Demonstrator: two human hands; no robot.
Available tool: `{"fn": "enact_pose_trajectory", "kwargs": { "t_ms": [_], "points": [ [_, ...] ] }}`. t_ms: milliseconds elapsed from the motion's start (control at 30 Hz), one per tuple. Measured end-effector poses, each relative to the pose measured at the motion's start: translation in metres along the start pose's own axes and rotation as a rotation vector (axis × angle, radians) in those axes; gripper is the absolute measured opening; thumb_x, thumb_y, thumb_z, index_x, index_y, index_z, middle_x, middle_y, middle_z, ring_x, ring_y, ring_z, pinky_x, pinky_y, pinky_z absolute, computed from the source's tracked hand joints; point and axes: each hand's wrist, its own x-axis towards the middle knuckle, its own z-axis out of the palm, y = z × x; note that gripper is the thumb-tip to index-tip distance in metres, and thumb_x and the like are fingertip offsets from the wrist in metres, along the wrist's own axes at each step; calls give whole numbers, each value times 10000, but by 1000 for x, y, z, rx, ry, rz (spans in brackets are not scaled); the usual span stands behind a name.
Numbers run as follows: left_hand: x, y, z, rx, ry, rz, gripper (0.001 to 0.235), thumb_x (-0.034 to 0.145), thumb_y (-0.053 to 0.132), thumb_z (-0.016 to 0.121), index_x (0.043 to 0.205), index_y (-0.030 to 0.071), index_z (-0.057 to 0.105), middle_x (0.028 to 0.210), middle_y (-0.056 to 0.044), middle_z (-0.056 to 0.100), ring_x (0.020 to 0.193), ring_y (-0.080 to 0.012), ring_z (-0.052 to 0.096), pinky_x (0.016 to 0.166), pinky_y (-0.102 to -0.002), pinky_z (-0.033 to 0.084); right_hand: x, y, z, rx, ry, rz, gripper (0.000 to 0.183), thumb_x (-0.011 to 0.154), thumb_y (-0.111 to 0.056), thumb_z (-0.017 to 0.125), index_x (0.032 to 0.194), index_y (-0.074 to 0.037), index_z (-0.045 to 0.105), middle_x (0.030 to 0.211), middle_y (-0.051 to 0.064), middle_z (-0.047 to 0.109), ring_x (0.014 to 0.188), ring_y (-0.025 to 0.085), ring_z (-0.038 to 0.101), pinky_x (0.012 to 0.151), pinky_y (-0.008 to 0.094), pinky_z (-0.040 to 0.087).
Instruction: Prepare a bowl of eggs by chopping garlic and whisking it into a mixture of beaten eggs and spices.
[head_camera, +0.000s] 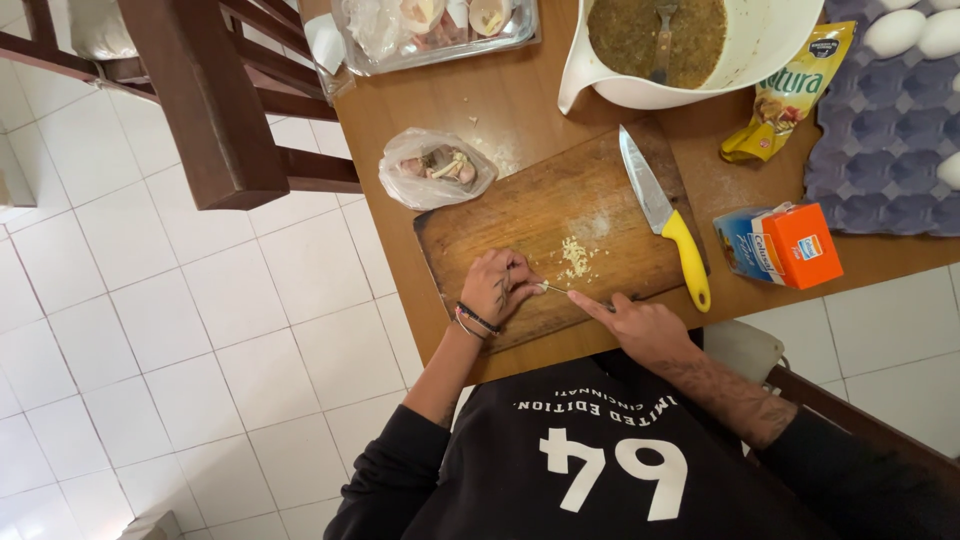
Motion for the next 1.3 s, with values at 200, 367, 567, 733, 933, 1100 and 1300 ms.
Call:
{"fn": "enact_pose_trajectory", "kwargs": {
  "t_ms": [200,367,567,733,933,1100,1300],
  "points": [
    [2,3,-3,-47,-5,-26,176,864,488,752,941,330,760,945,41,571,940,-231,598,780,-371,450,-4,1,12,-56,102,-16,811,912,-110,414,1615,-449,193,807,-9,519,525,206,688,527,392,605],
    [0,3,-2,-59,2,-21,192,848,484,765,937,314,761,943,44,565,947,-226,602,785,-370,452,-4,-7,0,-49,136,-1,783,915,-127,419,1607,-443,232,798,-10,524,524,202,686,508,387,601],
    [0,-2,2,-43,9,-27,185,844,504,757,920,336,759,949,48,571,951,-220,601,787,-367,450,-2,-6,-5,-68,136,-16,770,921,-139,413,1600,-453,234,794,-29,516,533,181,688,505,372,603],
    [-1,-1,2,-29,2,-21,165,847,479,761,913,328,760,944,60,567,946,-205,591,793,-358,438,0,-6,0,-24,74,-5,804,910,-105,402,1612,-447,211,808,-12,525,547,213,705,522,398,610],
    [2,-1,2,-36,43,12,185,839,478,776,896,304,758,944,47,578,941,-217,604,771,-363,444,4,-12,-10,-37,62,38,815,909,-82,413,1607,-456,220,808,11,543,543,245,708,514,428,606],
    [2,4,-2,-57,24,13,198,869,498,754,924,308,757,947,65,563,925,-209,595,775,-345,439,6,-15,-15,-22,107,39,783,901,-71,438,1588,-422,306,761,-2,551,507,254,706,475,428,600],
    [-2,-3,4,-15,9,0,246,845,534,752,958,315,763,967,36,566,961,-242,600,794,-380,460,-3,-11,12,-105,225,25,796,916,-90,439,1592,-463,247,752,-2,517,473,217,678,492,404,602]
  ]
}}
